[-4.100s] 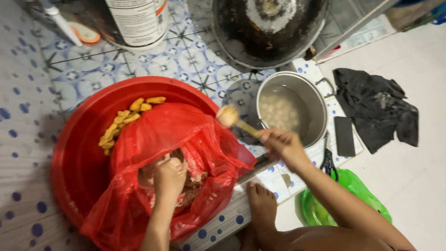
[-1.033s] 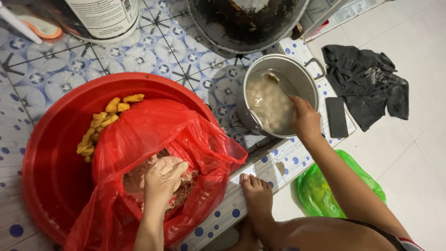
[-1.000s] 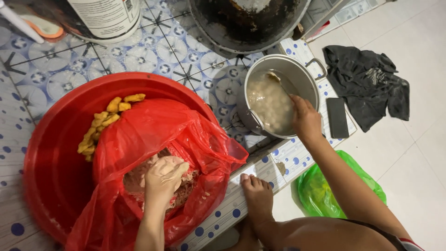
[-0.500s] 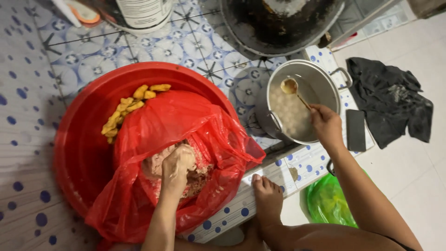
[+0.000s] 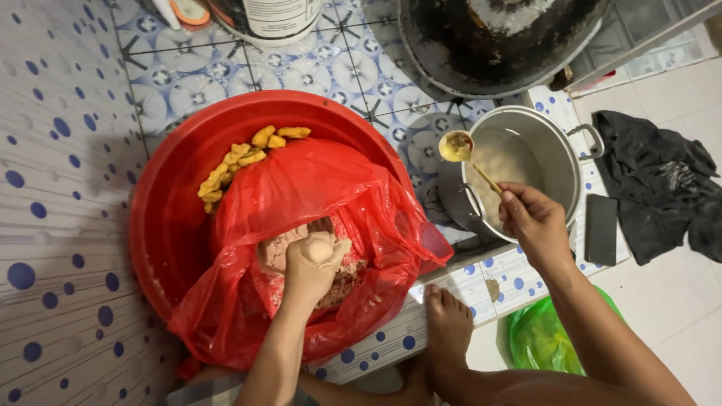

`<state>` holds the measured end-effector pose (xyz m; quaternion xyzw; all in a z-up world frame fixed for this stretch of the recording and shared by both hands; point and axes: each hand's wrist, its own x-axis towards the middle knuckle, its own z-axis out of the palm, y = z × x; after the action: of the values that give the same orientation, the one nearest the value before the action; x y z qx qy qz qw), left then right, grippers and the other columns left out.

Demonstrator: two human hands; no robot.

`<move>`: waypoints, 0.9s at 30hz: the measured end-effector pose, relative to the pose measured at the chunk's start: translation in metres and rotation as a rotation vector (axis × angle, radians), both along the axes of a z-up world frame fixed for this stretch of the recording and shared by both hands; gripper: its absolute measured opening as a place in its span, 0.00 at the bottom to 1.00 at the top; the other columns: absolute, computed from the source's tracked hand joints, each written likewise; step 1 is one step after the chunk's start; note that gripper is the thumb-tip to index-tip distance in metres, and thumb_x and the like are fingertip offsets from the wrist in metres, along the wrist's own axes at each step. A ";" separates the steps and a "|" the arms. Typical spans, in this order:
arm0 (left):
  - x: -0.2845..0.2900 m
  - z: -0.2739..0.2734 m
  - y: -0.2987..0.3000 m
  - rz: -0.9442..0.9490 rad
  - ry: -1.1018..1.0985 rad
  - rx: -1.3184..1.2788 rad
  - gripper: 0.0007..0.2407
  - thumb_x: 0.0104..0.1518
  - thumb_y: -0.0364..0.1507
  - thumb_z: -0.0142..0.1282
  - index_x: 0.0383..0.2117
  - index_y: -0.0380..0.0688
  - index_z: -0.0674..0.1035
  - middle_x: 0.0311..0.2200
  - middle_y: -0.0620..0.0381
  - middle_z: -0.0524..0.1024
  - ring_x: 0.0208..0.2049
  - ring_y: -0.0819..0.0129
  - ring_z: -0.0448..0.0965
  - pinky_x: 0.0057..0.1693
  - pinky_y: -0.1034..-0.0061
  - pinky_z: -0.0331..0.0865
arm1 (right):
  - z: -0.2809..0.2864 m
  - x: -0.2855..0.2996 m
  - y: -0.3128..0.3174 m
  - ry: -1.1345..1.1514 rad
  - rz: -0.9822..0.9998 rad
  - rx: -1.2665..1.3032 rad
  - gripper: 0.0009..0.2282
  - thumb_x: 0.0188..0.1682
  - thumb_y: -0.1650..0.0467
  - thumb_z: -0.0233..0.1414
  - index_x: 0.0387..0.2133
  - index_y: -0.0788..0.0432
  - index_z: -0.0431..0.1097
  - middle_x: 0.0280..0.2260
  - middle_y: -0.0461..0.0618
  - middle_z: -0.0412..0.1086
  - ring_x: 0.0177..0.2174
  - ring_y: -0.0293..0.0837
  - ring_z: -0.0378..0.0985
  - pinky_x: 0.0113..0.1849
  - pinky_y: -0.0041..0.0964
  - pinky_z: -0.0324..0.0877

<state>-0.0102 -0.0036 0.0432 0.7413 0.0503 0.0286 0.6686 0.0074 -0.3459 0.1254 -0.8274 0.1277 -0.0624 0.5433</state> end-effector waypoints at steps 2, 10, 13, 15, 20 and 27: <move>0.001 -0.002 0.002 0.000 -0.028 -0.033 0.13 0.44 0.23 0.72 0.12 0.42 0.74 0.09 0.57 0.70 0.14 0.75 0.68 0.27 0.78 0.68 | 0.004 -0.003 0.011 -0.001 0.013 0.020 0.09 0.59 0.77 0.48 0.47 0.71 0.72 0.17 0.55 0.65 0.13 0.39 0.64 0.19 0.32 0.63; 0.004 -0.025 0.006 -0.208 -0.122 -0.366 0.11 0.62 0.28 0.58 0.20 0.42 0.77 0.16 0.61 0.70 0.22 0.78 0.68 0.35 0.83 0.67 | 0.025 -0.023 0.060 -0.023 0.128 0.016 0.09 0.55 0.78 0.51 0.45 0.70 0.74 0.15 0.56 0.67 0.11 0.41 0.67 0.19 0.33 0.66; 0.002 0.012 0.006 -0.139 0.096 -0.368 0.08 0.53 0.24 0.67 0.31 0.31 0.79 0.13 0.50 0.73 0.13 0.74 0.71 0.24 0.82 0.69 | 0.037 -0.032 0.081 -0.010 0.198 -0.086 0.09 0.53 0.77 0.52 0.43 0.66 0.77 0.13 0.54 0.70 0.12 0.40 0.69 0.20 0.32 0.67; 0.003 0.008 0.000 -0.079 0.028 -0.356 0.13 0.45 0.19 0.73 0.34 0.32 0.80 0.18 0.51 0.79 0.19 0.75 0.77 0.31 0.82 0.76 | 0.055 -0.037 0.099 -0.042 0.303 -0.302 0.10 0.50 0.75 0.54 0.41 0.56 0.82 0.13 0.53 0.74 0.14 0.41 0.73 0.24 0.34 0.72; 0.001 0.032 0.006 -0.090 0.047 -0.432 0.09 0.43 0.10 0.67 0.29 0.26 0.80 0.12 0.55 0.73 0.16 0.81 0.72 0.29 0.90 0.72 | 0.055 -0.045 0.124 -0.297 0.481 -0.470 0.11 0.50 0.75 0.53 0.43 0.57 0.79 0.24 0.53 0.79 0.24 0.53 0.83 0.29 0.41 0.77; -0.005 0.000 0.001 -0.064 0.207 -0.224 0.10 0.49 0.22 0.70 0.21 0.40 0.76 0.18 0.63 0.71 0.17 0.77 0.65 0.26 0.83 0.63 | 0.061 -0.048 0.139 -0.326 0.712 -0.617 0.18 0.44 0.81 0.53 0.49 0.65 0.70 0.31 0.54 0.75 0.20 0.43 0.74 0.23 0.35 0.71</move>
<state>-0.0148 -0.0023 0.0433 0.6625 0.0980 -0.0751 0.7389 -0.0406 -0.2069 0.1860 -0.9213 -0.2737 -0.0363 0.2739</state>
